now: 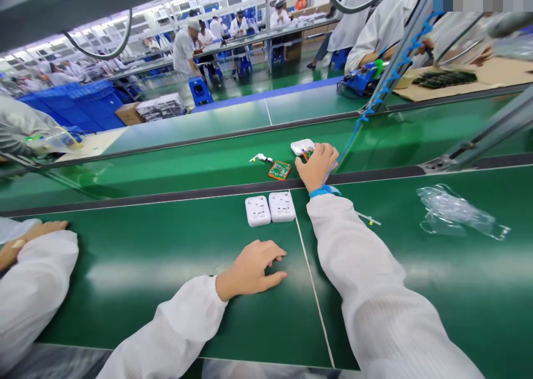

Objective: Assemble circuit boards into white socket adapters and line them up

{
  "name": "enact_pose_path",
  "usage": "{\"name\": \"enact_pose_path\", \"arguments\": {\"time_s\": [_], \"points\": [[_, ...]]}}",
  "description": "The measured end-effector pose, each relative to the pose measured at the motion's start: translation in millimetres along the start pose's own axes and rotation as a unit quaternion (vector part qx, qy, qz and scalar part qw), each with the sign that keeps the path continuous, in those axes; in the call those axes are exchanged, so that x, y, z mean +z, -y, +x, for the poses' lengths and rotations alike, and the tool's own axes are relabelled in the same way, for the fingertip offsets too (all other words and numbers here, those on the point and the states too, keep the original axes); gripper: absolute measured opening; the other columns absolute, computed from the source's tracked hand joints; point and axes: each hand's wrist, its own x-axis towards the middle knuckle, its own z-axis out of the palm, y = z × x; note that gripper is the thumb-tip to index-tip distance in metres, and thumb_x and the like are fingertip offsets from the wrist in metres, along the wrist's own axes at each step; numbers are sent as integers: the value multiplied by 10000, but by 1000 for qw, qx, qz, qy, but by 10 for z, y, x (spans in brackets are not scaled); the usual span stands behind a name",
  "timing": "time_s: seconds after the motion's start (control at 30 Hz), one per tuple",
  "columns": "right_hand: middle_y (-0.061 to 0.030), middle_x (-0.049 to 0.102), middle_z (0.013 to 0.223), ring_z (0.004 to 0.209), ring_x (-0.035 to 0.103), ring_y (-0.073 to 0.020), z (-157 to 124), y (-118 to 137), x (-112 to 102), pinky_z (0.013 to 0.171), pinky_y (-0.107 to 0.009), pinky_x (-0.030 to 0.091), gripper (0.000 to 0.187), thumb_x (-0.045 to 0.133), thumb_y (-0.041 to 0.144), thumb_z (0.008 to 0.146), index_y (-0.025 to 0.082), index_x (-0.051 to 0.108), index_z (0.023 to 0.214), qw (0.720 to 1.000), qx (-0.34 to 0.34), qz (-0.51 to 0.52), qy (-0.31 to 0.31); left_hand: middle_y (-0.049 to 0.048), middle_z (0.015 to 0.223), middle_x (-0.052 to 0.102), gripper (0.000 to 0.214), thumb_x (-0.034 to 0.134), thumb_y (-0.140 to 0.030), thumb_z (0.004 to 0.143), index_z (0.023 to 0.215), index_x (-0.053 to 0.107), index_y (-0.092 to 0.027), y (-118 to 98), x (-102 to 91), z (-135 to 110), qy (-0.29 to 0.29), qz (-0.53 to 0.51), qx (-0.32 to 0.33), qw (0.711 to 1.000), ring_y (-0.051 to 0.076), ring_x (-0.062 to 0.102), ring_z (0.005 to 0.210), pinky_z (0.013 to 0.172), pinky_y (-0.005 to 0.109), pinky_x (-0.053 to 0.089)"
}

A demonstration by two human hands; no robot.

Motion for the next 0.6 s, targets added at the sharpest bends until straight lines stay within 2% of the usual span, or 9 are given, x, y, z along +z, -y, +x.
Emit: {"name": "enact_pose_path", "arguments": {"time_s": [0.07, 0.13, 0.2, 0.3, 0.4, 0.43, 0.5, 0.57, 0.6], "points": [[-207, 543, 1268, 1253, 404, -381, -45, -52, 22, 1071, -559, 348, 390, 570, 366, 883, 139, 585, 1200, 997, -76, 17, 30, 64, 1096, 695, 346, 697, -404, 915, 1161, 600, -180, -12, -11, -1, 2, 6, 5, 1000, 195, 668, 853, 757, 344, 412], [-189, 602, 1150, 1164, 474, -366, -63, -81, 43, 1069, -535, 372, 331, 560, 382, 902, 144, 619, 1125, 983, -152, 29, 95, 63, 1091, 694, 334, 688, -406, 923, 1155, 604, -182, -21, -16, -6, 2, 9, 6, 1000, 197, 671, 877, 761, 343, 414], [-189, 624, 1157, 1146, 505, -371, -66, -75, 70, 1071, -522, 393, 416, 611, 455, 896, 137, 622, 1165, 966, -220, 36, 133, 64, 1089, 697, 318, 670, -410, 936, 1154, 614, -186, -17, -7, -13, -1, 15, 7, 1000, 207, 674, 935, 774, 343, 420], [-215, 603, 1282, 1206, 507, -403, -75, -28, 105, 1077, -527, 408, 648, 680, 577, 863, 106, 586, 1298, 943, -292, 27, 157, 69, 1080, 713, 248, 615, -404, 969, 1092, 657, -193, 3, 9, -9, -18, 16, 30, 999, 215, 673, 989, 801, 351, 430], [-249, 594, 1284, 1215, 505, -424, -86, 14, 117, 1079, -536, 409, 750, 677, 627, 864, 59, 570, 1343, 935, -314, -6, 168, 63, 950, 745, 220, 554, -359, 999, 936, 676, -188, -54, -85, 29, -46, -84, 83, 992, 191, 690, 904, 803, 339, 469], [-256, 593, 1277, 1215, 504, -426, -88, 22, 118, 1080, -539, 407, 748, 669, 622, 872, 50, 568, 1344, 934, -314, -14, 168, 64, 901, 750, 226, 551, -351, 1002, 902, 668, -185, -116, -164, 46, -54, -145, 101, 983, 180, 691, 856, 792, 327, 492], [-258, 581, 1297, 1238, 483, -433, -87, 28, 115, 1079, -554, 399, 729, 657, 599, 885, 52, 555, 1357, 933, -318, -21, 170, 74, 835, 752, 228, 569, -384, 1002, 926, 652, -185, -322, -392, 67, -70, -286, 130, 947, 173, 688, 773, 758, 309, 532], [-247, 570, 1328, 1258, 459, -442, -86, 23, 114, 1061, -578, 394, 707, 657, 565, 888, 71, 534, 1379, 932, -320, -19, 171, 70, 812, 749, 333, 566, -513, 1000, 1111, 620, -204, -614, -673, 55, -97, -406, 143, 898, 205, 704, 766, 750, 337, 550], [-241, 570, 1331, 1257, 452, -448, -86, 17, 114, 1048, -590, 393, 698, 661, 544, 884, 78, 526, 1387, 933, -317, -18, 170, 60, 803, 742, 489, 479, -640, 1002, 1241, 566, -223, -772, -811, 33, -118, -449, 143, 874, 221, 714, 745, 733, 354, 557]]}}
